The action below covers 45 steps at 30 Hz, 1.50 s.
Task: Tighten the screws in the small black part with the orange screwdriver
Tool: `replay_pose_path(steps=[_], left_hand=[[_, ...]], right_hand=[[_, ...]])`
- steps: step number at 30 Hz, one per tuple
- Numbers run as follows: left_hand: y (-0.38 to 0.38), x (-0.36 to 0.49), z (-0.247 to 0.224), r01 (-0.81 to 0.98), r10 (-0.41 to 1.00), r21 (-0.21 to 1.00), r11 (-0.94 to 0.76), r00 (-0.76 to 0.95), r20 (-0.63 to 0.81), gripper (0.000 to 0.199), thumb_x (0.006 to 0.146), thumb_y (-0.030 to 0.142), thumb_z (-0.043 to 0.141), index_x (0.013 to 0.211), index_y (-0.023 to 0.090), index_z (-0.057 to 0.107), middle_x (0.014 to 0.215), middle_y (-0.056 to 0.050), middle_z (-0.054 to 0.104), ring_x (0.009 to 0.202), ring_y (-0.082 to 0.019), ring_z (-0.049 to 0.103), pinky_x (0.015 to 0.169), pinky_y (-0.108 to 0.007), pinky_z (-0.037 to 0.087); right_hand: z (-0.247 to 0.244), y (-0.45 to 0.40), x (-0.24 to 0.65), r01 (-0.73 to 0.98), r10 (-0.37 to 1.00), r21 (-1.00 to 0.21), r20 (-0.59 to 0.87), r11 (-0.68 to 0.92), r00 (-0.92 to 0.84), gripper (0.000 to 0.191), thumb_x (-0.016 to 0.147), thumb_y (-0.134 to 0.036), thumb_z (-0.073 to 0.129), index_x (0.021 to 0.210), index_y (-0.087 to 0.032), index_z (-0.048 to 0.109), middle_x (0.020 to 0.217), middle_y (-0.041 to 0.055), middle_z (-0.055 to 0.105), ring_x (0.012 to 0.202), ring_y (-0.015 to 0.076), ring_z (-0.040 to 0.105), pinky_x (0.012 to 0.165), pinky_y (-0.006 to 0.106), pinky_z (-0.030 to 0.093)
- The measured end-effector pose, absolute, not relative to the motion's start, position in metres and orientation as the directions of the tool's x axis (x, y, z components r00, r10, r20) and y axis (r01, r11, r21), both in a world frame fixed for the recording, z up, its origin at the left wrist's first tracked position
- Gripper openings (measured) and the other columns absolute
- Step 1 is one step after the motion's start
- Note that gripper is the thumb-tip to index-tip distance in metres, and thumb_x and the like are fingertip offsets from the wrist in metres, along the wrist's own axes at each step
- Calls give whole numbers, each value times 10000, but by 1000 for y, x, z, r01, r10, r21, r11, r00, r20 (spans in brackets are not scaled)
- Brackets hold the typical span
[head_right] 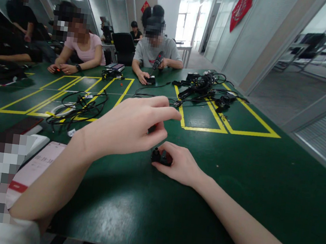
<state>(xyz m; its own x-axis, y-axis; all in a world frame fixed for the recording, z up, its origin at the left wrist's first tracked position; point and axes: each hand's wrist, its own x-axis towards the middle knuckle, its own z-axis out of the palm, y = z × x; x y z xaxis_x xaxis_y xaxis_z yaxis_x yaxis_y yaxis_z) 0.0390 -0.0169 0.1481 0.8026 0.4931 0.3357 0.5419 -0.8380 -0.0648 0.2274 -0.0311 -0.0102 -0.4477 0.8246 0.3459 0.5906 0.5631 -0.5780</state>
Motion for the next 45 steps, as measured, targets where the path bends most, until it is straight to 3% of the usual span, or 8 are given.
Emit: replay_pose_path(steps=[6, 13, 21, 28, 35, 40, 45], left_hand=[[-16, 37, 146, 539, 486, -67, -839, 800, 352, 286, 928, 177, 493, 1123, 177, 702, 944, -77, 698, 846, -205, 650, 695, -293, 464], [-16, 38, 147, 535, 483, -89, -840, 812, 328, 348, 923, 117, 455, 1163, 184, 698, 1029, -84, 690, 851, -196, 648, 684, -291, 448], [-15, 38, 146, 495, 448, -65, -866, 828, 338, 274, 929, 209, 486, 1071, 162, 715, 933, -84, 684, 841, -207, 633, 716, -311, 469], [-17, 39, 148, 527, 482, -58, -848, 812, 328, 343, 957, 182, 417, 1133, 181, 711, 1006, -87, 717, 824, -202, 662, 682, -302, 457], [-13, 37, 146, 570, 508, -56, -820, 770, 386, 320, 951, 194, 451, 1108, 191, 730, 831, -69, 719, 799, -217, 671, 705, -310, 468], [-15, 38, 146, 514, 468, -55, -856, 816, 340, 330, 922, 176, 463, 1116, 172, 729, 977, -92, 734, 859, -217, 672, 719, -314, 477], [-14, 38, 145, 543, 481, -73, -837, 792, 377, 341, 932, 138, 456, 1154, 184, 711, 984, -80, 735, 866, -210, 674, 708, -300, 465]], right_hand=[[-10, -31, 227, 600, 830, -577, 334, 554, -447, 163, 821, -268, 755, 883, -213, 615, 778, -1, 686, 616, 157, 610, 592, 269, 461], [-9, -31, 227, 607, 832, -572, 328, 552, -447, 156, 829, -268, 751, 913, -210, 634, 784, 4, 687, 619, 163, 615, 590, 272, 460], [-12, -31, 228, 587, 821, -576, 355, 569, -447, 158, 832, -291, 736, 879, -223, 602, 784, 10, 685, 636, 183, 637, 595, 288, 470], [-7, -33, 227, 569, 819, -593, 354, 570, -451, 73, 856, -265, 647, 858, -218, 592, 710, -13, 628, 564, 144, 564, 547, 263, 420], [-7, -32, 228, 572, 825, -600, 339, 559, -451, 93, 851, -280, 665, 887, -215, 610, 738, -4, 658, 579, 147, 578, 556, 261, 440], [-7, -32, 227, 561, 811, -589, 371, 582, -452, 92, 851, -268, 661, 836, -221, 583, 701, -13, 626, 568, 146, 563, 552, 263, 425], [-7, -32, 227, 573, 824, -596, 345, 562, -450, 88, 854, -283, 641, 897, -208, 622, 708, -10, 623, 579, 153, 582, 555, 269, 426]])
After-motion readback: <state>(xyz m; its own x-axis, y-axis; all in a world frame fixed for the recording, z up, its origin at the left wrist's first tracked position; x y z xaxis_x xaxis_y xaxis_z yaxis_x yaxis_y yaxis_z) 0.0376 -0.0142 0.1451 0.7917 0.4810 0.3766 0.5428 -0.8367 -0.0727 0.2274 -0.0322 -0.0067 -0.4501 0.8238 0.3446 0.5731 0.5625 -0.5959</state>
